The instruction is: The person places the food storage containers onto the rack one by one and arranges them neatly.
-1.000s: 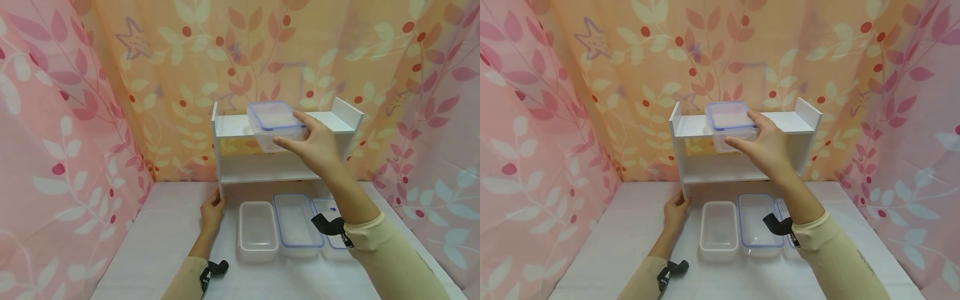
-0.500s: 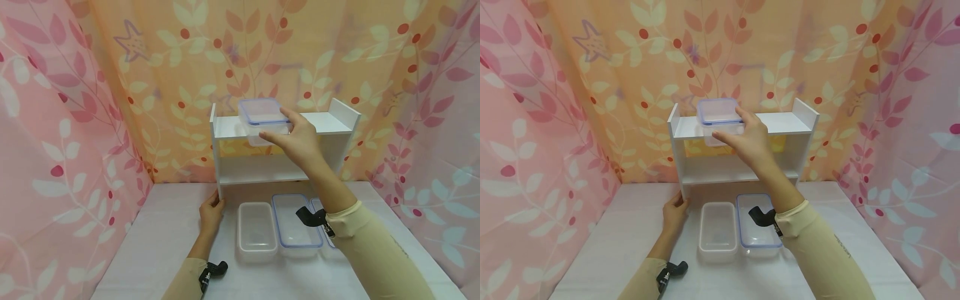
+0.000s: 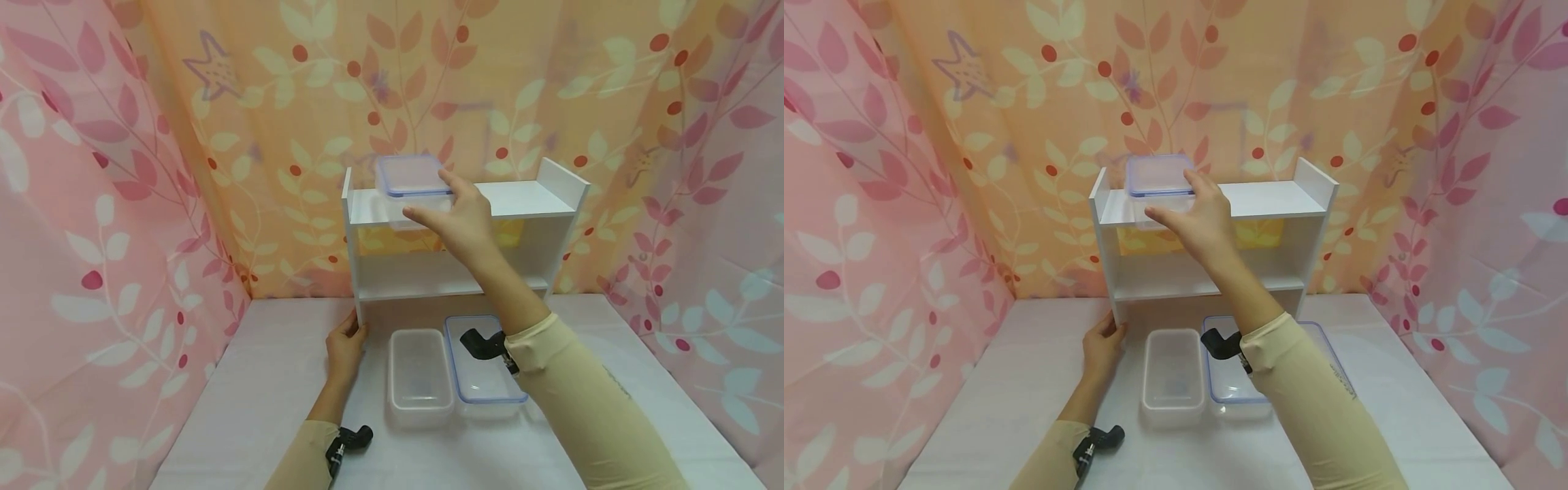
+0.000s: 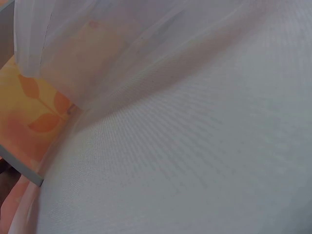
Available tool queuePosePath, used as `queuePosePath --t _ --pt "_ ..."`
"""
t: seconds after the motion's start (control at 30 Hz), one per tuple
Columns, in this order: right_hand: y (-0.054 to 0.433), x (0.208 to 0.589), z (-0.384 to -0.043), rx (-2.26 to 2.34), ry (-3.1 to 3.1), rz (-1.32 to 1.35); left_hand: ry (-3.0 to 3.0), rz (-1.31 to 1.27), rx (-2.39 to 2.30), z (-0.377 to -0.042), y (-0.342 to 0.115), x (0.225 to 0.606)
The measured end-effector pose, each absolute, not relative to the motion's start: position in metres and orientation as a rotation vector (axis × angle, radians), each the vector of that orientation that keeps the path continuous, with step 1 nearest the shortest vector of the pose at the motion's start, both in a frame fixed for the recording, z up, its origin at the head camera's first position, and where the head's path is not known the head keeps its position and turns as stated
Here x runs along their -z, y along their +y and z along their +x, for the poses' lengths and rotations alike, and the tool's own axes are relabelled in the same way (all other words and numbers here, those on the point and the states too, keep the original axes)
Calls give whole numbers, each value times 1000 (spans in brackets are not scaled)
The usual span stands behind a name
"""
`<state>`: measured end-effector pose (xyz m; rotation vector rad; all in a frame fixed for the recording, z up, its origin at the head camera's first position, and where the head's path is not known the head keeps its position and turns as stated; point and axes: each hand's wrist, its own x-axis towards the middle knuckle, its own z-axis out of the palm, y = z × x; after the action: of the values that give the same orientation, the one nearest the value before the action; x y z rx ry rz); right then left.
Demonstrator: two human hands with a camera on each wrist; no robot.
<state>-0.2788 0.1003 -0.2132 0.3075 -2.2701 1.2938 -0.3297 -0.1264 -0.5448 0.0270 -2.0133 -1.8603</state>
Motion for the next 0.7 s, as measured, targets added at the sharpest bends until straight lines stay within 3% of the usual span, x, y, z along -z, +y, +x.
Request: queuePosePath --t 0.7 --pt "68 219 -301 -1275 -2274 285 -2022 41 1964 -330 -129 547"
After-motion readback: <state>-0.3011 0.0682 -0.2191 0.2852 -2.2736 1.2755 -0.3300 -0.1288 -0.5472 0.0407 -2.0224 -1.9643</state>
